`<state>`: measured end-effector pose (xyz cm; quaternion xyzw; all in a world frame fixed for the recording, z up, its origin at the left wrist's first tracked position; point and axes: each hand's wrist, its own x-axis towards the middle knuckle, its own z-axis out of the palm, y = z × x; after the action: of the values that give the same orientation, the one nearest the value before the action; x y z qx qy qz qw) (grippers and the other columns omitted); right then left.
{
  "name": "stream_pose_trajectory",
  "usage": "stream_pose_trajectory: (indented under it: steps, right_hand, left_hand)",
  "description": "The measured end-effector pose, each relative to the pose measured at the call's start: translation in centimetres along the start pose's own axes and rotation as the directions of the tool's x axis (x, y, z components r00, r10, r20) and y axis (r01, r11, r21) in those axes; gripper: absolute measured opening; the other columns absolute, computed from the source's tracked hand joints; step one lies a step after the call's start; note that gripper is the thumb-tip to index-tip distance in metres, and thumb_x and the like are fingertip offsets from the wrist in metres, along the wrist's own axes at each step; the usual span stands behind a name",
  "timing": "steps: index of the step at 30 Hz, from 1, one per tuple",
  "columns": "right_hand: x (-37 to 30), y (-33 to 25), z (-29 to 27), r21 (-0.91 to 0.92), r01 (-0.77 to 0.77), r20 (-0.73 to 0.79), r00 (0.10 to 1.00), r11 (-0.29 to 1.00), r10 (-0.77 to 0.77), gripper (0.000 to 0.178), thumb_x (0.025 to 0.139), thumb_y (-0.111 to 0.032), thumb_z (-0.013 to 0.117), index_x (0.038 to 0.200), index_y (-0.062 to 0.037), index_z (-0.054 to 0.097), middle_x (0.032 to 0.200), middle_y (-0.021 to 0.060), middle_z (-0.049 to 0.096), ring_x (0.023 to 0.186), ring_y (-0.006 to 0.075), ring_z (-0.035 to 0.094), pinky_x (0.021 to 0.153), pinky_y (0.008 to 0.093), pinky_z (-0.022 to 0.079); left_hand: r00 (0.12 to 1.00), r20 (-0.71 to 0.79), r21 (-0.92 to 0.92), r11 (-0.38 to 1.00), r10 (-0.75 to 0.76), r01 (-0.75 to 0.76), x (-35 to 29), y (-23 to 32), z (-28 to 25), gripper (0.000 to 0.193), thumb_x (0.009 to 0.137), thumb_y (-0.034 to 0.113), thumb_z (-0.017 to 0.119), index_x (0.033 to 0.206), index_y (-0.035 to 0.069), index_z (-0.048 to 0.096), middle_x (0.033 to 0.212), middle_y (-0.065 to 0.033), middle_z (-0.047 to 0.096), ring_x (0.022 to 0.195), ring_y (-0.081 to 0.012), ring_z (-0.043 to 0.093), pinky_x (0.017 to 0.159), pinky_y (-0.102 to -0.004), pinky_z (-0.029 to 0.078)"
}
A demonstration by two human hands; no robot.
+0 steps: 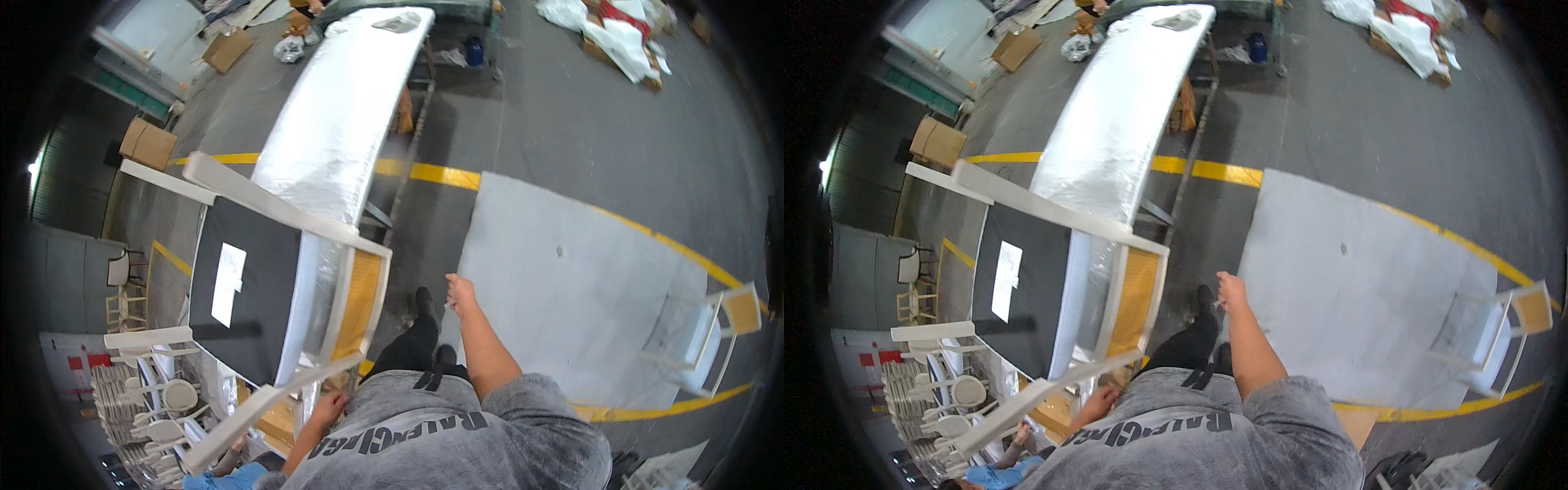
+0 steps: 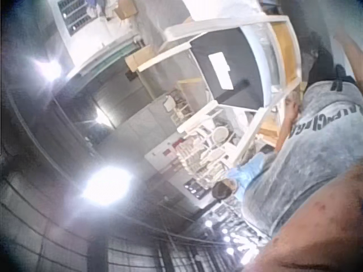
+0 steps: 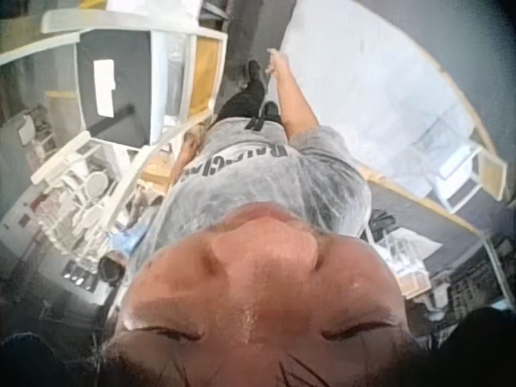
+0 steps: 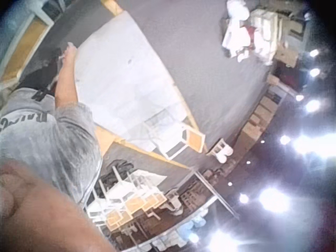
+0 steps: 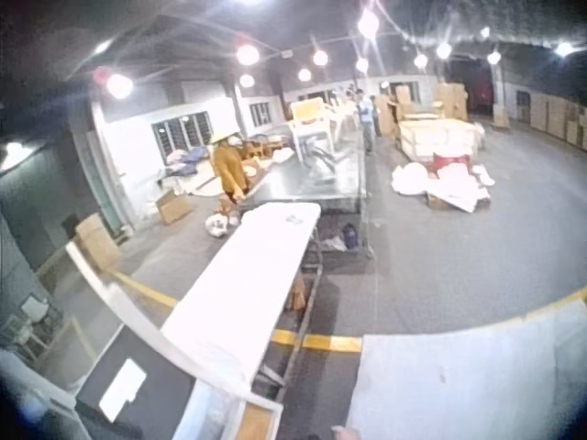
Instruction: The person opens a cardboard box and removes plastic-wrapped hardware and black plastic feet. They unwrap the items and place them on a chair. The person then positions a cardboard piece on the chair's black fabric and uses a hammer to tap it into place.
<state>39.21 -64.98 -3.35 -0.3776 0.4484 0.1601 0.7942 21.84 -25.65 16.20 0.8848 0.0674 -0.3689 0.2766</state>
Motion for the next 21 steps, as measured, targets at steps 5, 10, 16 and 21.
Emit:
stream_pose_trajectory:
  steps: [5, 10, 16, 21]
  right_hand:
    - [7.8, -9.3, 13.8, -0.300, 0.177, 0.091, 0.983, 0.937, -0.156, 0.027, 0.091, -0.025, 0.066, 0.072, -0.0080, 0.054, 0.056, 0.0044, 0.046, 0.041, 0.0174, 0.040, 0.036, 0.0361, 0.029]
    - [18.7, -20.9, 16.5, -0.226, 0.144, 0.014, 0.989, 0.964, -0.144, 0.038, 0.095, -0.039, 0.066, 0.074, -0.0085, 0.059, 0.065, 0.0086, 0.059, 0.044, 0.0183, 0.045, 0.038, 0.0354, 0.031]
    - [30.9, -36.6, 15.5, 0.008, 0.023, 0.009, 1.000, 1.000, -0.023, 0.041, 0.094, -0.045, 0.066, 0.078, -0.0079, 0.059, 0.066, 0.0049, 0.057, 0.046, 0.0139, 0.045, 0.041, 0.0307, 0.033]
    - [47.4, -52.7, 12.2, -0.097, 0.111, 0.096, 0.990, 0.989, -0.102, 0.038, 0.093, -0.043, 0.068, 0.078, -0.0096, 0.058, 0.061, 0.0019, 0.052, 0.046, 0.0133, 0.047, 0.040, 0.0294, 0.031]
  left_hand:
    - [0.941, -0.092, -0.090, 0.944, -0.325, 0.317, 0.0, -0.3, 0.5, 0.031, 0.097, 0.029, 0.057, 0.111, 0.004, 0.068, 0.094, -0.0162, 0.072, 0.087, -0.0337, 0.069, 0.080, -0.0403, 0.053]
    - [0.947, -0.024, -0.156, 0.937, -0.321, 0.314, 6.6, 5.3, -2.7, 0.029, 0.097, 0.026, 0.057, 0.110, 0.003, 0.069, 0.094, -0.0155, 0.072, 0.086, -0.0317, 0.069, 0.079, -0.0396, 0.053]
    - [0.895, 0.144, -0.150, 0.884, -0.423, 0.442, 16.8, 19.2, -4.4, 0.026, 0.097, 0.022, 0.057, 0.108, 0.001, 0.069, 0.093, -0.0146, 0.073, 0.084, -0.0292, 0.069, 0.078, -0.0387, 0.054]
    - [0.837, 0.252, 0.010, 0.866, -0.486, 0.500, 33.9, 33.3, -7.1, 0.024, 0.097, 0.018, 0.057, 0.107, 0.000, 0.070, 0.093, -0.0139, 0.073, 0.083, -0.0271, 0.069, 0.077, -0.0380, 0.054]
